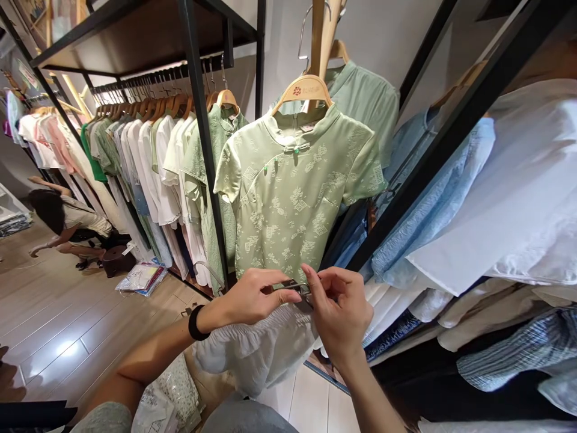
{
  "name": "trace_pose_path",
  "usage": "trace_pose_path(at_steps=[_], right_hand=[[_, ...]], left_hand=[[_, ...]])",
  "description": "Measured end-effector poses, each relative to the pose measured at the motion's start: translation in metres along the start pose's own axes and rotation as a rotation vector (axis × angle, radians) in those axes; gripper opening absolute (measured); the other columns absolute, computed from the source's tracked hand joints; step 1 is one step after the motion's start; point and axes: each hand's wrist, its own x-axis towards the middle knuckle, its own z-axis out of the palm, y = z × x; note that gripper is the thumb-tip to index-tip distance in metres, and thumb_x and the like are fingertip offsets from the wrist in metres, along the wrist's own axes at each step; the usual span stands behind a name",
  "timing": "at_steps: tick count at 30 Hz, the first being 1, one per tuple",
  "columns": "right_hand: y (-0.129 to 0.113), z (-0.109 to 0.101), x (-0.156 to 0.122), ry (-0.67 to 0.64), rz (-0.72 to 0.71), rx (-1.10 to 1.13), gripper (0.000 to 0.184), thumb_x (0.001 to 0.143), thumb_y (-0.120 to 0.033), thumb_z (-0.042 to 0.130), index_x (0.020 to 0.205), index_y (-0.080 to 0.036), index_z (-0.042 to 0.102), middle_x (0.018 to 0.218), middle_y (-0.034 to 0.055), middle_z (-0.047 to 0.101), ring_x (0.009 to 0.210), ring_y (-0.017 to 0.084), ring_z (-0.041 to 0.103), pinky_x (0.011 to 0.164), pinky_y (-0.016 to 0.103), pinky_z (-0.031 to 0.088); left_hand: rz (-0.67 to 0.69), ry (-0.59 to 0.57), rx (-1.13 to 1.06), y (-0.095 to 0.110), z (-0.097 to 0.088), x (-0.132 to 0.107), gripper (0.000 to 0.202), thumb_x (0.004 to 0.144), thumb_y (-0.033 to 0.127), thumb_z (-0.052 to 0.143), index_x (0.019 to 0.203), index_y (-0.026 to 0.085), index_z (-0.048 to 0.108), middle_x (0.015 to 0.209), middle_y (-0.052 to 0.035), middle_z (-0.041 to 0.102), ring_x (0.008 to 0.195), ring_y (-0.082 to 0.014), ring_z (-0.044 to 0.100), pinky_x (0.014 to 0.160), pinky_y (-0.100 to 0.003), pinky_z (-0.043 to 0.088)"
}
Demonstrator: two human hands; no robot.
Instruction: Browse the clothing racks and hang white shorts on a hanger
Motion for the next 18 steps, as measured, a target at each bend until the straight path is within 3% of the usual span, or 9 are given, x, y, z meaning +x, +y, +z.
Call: trace_pose_path(at_steps=[7,10,12,15,17,18], right_hand=[[0.008,0.006,-0.002,0.096,0.168,0.018,0.034,0.086,-0.046,0.067,0.081,-0.02,0.047,0.059,-0.0069,0.049,0.044,0.006,0.046,0.042,0.018,0.035],[0.018,-0.005,0.018,-0.012,0.278,0.135,0.039,0.086,-0.056,0.062,0.083,-0.02,0.049,0.058,-0.0061,0.05,0.045,0.007,0.048,0.043,0.018,0.038],[0.025,-0.016,0.045,-0.258,0.382,0.257,0.051,0.085,-0.068,0.053,0.085,-0.017,0.056,0.06,-0.0026,0.057,0.048,0.009,0.053,0.046,0.02,0.044],[0.028,-0.03,0.084,-0.902,0.569,0.352,0.073,0.085,-0.075,0.037,0.088,-0.01,0.069,0.072,0.0053,0.069,0.063,0.013,0.065,0.064,0.027,0.054],[0.023,-0.033,0.089,-1.293,0.598,0.386,0.073,0.089,-0.071,0.035,0.092,-0.009,0.073,0.082,0.0075,0.072,0.075,0.015,0.068,0.076,0.032,0.055],[0.018,-0.033,0.081,-1.39,0.57,0.397,0.069,0.091,-0.068,0.037,0.092,-0.012,0.075,0.084,0.0073,0.073,0.076,0.015,0.068,0.076,0.033,0.055]], left_hand=[[-0.021,-0.102,0.08,-0.002,-0.001,0.011,0.044,0.093,0.055,0.053,0.072,0.016,0.055,0.061,0.0052,0.047,0.056,-0.0071,0.037,0.054,-0.022,0.028],[0.047,-0.199,0.175,-0.009,0.005,0.027,0.046,0.092,0.06,0.051,0.073,0.017,0.052,0.06,0.0057,0.045,0.054,-0.0074,0.038,0.053,-0.023,0.027],[0.175,-0.232,0.329,-0.01,0.014,0.039,0.046,0.09,0.061,0.054,0.073,0.018,0.053,0.059,0.0049,0.044,0.054,-0.0089,0.04,0.053,-0.024,0.027],[0.419,-0.281,0.573,0.0,0.035,0.052,0.048,0.083,0.064,0.061,0.071,0.018,0.057,0.054,0.0044,0.038,0.053,-0.0114,0.041,0.052,-0.025,0.025],[0.587,-0.326,0.642,0.013,0.051,0.054,0.051,0.079,0.068,0.062,0.068,0.018,0.06,0.049,0.0045,0.035,0.049,-0.0125,0.042,0.049,-0.026,0.025],[0.663,-0.334,0.656,0.02,0.06,0.052,0.052,0.077,0.07,0.062,0.069,0.018,0.061,0.047,0.0044,0.034,0.048,-0.0133,0.043,0.048,-0.027,0.024]])
